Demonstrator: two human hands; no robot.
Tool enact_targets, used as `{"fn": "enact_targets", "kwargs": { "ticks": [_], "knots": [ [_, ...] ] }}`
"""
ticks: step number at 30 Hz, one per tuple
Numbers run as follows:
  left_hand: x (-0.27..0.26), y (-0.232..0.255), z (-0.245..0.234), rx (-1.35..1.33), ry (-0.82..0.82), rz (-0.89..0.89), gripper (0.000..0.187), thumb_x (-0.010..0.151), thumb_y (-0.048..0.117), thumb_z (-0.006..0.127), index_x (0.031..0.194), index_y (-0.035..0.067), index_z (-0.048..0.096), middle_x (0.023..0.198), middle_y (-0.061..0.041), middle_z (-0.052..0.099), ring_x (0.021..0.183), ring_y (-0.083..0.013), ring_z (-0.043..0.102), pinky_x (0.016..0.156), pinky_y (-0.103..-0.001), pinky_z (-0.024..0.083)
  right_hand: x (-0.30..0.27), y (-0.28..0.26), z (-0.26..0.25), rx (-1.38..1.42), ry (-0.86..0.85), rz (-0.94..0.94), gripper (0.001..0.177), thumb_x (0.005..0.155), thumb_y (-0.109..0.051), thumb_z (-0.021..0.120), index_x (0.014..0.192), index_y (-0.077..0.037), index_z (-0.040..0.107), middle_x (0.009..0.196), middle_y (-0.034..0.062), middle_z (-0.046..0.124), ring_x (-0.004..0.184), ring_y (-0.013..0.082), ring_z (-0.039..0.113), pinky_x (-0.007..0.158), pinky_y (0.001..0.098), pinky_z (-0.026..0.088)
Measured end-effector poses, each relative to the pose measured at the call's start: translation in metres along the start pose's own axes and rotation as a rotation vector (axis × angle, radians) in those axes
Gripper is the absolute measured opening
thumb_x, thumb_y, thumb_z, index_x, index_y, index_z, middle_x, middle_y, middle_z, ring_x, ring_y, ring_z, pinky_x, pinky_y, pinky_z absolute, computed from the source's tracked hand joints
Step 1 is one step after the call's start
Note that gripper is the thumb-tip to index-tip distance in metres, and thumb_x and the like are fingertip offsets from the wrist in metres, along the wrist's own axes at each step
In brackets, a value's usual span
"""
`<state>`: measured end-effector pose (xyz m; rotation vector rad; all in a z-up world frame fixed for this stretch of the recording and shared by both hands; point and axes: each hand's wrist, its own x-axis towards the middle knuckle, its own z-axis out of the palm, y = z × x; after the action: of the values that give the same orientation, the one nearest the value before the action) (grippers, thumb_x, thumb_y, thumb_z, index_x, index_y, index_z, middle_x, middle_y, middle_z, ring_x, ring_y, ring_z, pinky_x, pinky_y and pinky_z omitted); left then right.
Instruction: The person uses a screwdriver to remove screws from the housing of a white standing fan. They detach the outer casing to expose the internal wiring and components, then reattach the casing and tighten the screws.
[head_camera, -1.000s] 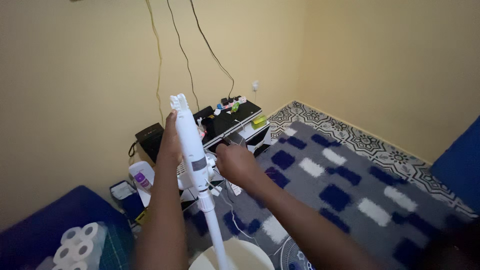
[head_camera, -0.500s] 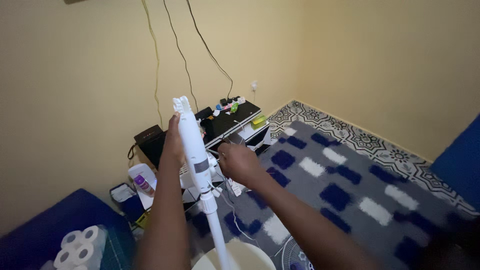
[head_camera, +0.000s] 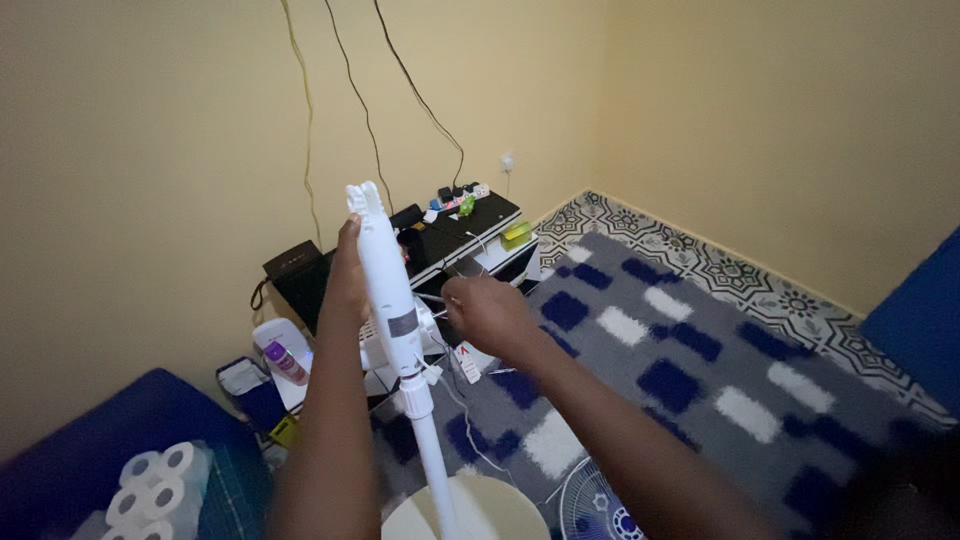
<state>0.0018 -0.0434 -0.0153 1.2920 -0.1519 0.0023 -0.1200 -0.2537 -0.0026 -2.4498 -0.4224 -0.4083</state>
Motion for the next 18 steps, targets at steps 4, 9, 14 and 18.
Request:
{"fn": "enact_targets", "kwargs": {
  "ticks": [4, 9, 14, 18],
  "knots": [
    [-0.001, 0.006, 0.001, -0.064, -0.005, -0.032, 0.063, 0.093, 0.065, 0.048, 0.115, 0.008, 0.062, 0.085, -0.01, 0.067, 0.073, -0.0223, 0.068, 0.068, -0.039, 0.059, 0.001, 0.007, 0.0, -0.029, -0.019, 0.044, 0.018, 0.092, -0.023, 0.061, 0.101, -0.012, 0.072, 0.091, 0.0141, 0.074, 0.086, 0.0337, 0.073, 0.074, 0.0496, 0.057],
    [-0.003, 0.005, 0.002, -0.056, 0.02, -0.04, 0.062, 0.092, 0.065, 0.048, 0.115, 0.009, 0.063, 0.085, -0.008, 0.068, 0.072, -0.022, 0.068, 0.065, -0.038, 0.057, 0.001, 0.016, 0.003, 0.031, 0.028, -0.025, 0.019, 0.093, -0.023, 0.061, 0.106, -0.013, 0.072, 0.094, 0.0146, 0.074, 0.09, 0.0371, 0.071, 0.076, 0.0515, 0.055],
    [-0.003, 0.002, 0.004, -0.043, -0.033, -0.018, 0.061, 0.097, 0.064, 0.047, 0.112, 0.007, 0.063, 0.081, -0.009, 0.066, 0.07, -0.0204, 0.065, 0.064, -0.037, 0.056, 0.004, 0.018, 0.006, 0.042, -0.064, 0.044, 0.02, 0.093, -0.022, 0.059, 0.109, -0.013, 0.07, 0.097, 0.0132, 0.074, 0.094, 0.0348, 0.071, 0.079, 0.0495, 0.054],
    [-0.008, 0.003, 0.006, -0.018, -0.023, -0.032, 0.058, 0.095, 0.064, 0.046, 0.112, 0.01, 0.062, 0.081, -0.009, 0.066, 0.07, -0.0199, 0.066, 0.064, -0.037, 0.056, 0.006, 0.021, 0.009, 0.01, -0.083, 0.067, 0.02, 0.094, -0.022, 0.06, 0.11, -0.016, 0.07, 0.1, 0.0131, 0.074, 0.095, 0.0352, 0.07, 0.08, 0.0492, 0.054]
  ]
}}
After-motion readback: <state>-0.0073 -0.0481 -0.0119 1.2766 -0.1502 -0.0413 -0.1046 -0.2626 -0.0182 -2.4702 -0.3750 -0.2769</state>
